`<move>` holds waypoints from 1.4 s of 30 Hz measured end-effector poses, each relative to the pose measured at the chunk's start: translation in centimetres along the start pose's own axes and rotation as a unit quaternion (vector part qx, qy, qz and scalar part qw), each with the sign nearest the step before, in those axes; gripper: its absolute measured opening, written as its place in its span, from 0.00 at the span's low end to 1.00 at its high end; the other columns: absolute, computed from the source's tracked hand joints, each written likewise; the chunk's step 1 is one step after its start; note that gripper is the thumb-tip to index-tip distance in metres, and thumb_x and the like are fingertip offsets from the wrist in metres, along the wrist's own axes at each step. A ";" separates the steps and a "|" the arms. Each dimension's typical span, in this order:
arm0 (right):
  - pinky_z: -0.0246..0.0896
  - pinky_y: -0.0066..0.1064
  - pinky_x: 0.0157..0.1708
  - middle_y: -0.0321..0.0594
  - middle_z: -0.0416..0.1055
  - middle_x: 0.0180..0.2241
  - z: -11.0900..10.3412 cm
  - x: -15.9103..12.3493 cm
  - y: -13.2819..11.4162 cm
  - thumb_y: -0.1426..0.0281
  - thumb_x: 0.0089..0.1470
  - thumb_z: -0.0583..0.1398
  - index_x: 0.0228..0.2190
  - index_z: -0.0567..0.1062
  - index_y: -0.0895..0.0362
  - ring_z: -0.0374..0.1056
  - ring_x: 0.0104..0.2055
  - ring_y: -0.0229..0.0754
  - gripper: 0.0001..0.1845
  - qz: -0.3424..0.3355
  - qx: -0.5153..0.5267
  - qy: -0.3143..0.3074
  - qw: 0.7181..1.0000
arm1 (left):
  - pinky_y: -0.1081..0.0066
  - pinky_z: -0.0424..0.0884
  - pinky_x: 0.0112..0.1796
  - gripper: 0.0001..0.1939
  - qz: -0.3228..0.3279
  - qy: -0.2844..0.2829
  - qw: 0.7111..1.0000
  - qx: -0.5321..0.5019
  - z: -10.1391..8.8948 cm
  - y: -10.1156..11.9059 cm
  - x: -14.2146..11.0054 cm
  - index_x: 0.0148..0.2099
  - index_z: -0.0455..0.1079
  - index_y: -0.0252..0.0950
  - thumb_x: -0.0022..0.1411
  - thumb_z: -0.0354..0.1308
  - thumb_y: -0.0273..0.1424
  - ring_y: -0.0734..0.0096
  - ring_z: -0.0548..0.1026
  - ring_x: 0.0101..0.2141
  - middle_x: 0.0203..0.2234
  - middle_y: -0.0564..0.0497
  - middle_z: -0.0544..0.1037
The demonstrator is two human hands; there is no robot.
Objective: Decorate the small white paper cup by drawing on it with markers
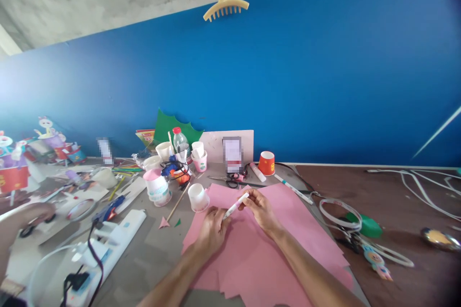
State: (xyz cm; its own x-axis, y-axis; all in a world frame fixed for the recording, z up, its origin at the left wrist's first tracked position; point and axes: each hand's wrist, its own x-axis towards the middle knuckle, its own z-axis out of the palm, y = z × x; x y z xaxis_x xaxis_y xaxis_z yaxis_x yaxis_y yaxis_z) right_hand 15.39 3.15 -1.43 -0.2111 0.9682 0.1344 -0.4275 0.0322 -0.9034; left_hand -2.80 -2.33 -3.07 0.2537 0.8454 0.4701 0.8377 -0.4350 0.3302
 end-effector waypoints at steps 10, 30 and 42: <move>0.56 0.28 0.22 0.30 0.67 0.18 -1.1 0.7 1.3 0.57 0.40 0.72 0.25 0.75 0.54 0.61 0.20 0.34 0.17 0.009 0.051 0.085 0.995 | 0.45 0.64 0.56 0.27 -0.004 0.111 0.994 0.003 0.9 0.3 -0.6 0.65 0.52 0.32 0.68 0.49 0.38 0.48 0.66 0.58 0.56 0.33 0.69; 0.71 0.40 0.34 0.37 0.78 0.32 1.0 6.5 0.4 0.63 0.44 0.68 0.36 0.74 0.52 0.76 0.30 0.45 0.16 0.002 -0.111 0.095 0.989 | 0.50 0.59 0.59 0.12 0.110 -0.131 0.983 -0.061 -2.3 3.0 0.1 0.46 0.73 0.41 0.58 0.57 0.28 0.56 0.69 0.56 0.53 0.45 0.74; 0.62 0.46 0.53 0.55 0.68 0.53 -8.5 9.5 -6.4 0.68 0.60 0.60 0.52 0.71 0.61 0.65 0.56 0.56 0.20 0.039 -0.513 0.256 0.818 | 0.60 0.66 0.52 0.06 0.097 -0.146 0.984 -0.045 -1.7 3.2 0.3 0.39 0.73 0.40 0.59 0.59 0.26 0.60 0.72 0.47 0.45 0.49 0.77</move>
State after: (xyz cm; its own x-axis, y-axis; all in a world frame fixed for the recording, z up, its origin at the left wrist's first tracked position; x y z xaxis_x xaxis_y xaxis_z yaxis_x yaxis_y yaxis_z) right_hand 23.60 14.31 2.15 0.3065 0.9456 0.1089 0.5887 -0.0985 -0.8023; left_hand -0.86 -3.98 -0.52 0.5428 0.7917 0.2805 0.7175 -0.6107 0.3351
